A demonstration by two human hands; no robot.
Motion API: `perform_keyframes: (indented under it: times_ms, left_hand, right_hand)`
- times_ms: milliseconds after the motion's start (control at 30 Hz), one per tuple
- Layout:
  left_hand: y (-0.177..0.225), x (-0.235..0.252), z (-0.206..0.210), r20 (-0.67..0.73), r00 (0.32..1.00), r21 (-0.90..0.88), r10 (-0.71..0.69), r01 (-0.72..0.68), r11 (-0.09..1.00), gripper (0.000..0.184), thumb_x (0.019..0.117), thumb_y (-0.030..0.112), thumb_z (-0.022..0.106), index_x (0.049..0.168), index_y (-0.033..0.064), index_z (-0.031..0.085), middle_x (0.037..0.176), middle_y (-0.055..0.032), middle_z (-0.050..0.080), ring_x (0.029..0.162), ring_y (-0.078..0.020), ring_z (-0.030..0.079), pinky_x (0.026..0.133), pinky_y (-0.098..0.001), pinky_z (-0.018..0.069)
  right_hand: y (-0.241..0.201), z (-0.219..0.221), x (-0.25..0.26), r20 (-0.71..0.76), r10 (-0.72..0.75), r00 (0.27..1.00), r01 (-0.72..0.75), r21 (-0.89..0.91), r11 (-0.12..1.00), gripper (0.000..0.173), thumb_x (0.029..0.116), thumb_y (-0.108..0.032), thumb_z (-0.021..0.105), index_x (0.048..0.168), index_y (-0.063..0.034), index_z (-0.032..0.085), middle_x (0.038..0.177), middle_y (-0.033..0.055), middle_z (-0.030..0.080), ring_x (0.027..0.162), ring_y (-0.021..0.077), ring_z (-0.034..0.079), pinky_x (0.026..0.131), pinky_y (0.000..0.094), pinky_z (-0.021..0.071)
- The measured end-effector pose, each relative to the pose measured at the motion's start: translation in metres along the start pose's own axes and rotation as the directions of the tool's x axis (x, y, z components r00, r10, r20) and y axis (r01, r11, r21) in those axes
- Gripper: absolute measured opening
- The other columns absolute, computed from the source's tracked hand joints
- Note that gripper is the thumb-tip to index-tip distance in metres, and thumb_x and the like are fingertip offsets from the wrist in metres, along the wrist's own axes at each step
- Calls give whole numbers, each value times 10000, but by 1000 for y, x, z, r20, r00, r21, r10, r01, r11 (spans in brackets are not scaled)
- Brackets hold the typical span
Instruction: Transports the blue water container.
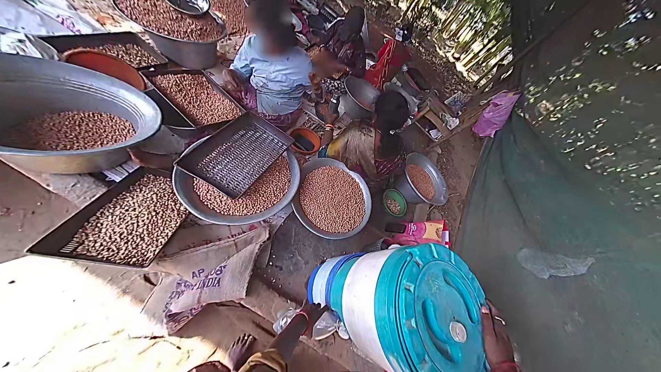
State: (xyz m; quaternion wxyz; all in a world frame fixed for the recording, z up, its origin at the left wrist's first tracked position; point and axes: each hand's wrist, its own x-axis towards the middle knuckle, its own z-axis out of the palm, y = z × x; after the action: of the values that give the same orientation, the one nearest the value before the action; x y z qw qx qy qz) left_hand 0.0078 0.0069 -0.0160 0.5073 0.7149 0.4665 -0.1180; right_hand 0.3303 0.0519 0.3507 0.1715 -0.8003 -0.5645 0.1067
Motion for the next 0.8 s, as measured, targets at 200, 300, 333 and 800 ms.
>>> perform_keyframes:
  times_ms: [200, 300, 333, 800]
  left_hand:
    - [-2, 7, 6, 1, 1000, 34, -4, 4, 999, 1130, 630, 175, 958, 1584, 181, 352, 1499, -257, 475, 1369, -493, 455, 1114, -737, 307]
    - [-5, 8, 8, 3, 1000, 44, -18, 18, 999, 1143, 623, 180, 960, 1586, 194, 344, 1495, -246, 483, 1372, -482, 457, 1116, -725, 316]
    - [-7, 11, 8, -1, 1000, 35, -10, 10, 999, 1136, 631, 175, 960, 1586, 181, 345, 1491, -259, 481, 1366, -489, 459, 1108, -729, 319]
    - [-1, 2, 1, 11, 1000, 19, -24, 24, 1000, 1078, 670, 164, 939, 1586, 178, 370, 1513, -247, 462, 1384, -488, 431, 1144, -695, 282]
  right_hand:
    - [-5, -2, -4, -2, 35, 999, -35, 11, 999, 540, 1119, -297, 308, 1534, 36, 404, 1522, 288, 471, 1434, 402, 449, 1185, 545, 316]
    - [-6, 1, -4, -10, 26, 1000, -26, 20, 999, 540, 1117, -295, 315, 1521, 49, 417, 1509, 291, 483, 1429, 398, 456, 1189, 529, 315]
    - [-7, 1, -3, -12, 22, 1000, -22, 21, 1000, 536, 1117, -287, 317, 1519, 53, 416, 1508, 295, 482, 1430, 402, 452, 1190, 529, 313]
    - [-16, -5, -9, 40, 33, 999, -33, 0, 999, 576, 1113, -290, 262, 1560, 71, 302, 1578, 302, 370, 1490, 295, 374, 1216, 372, 275]
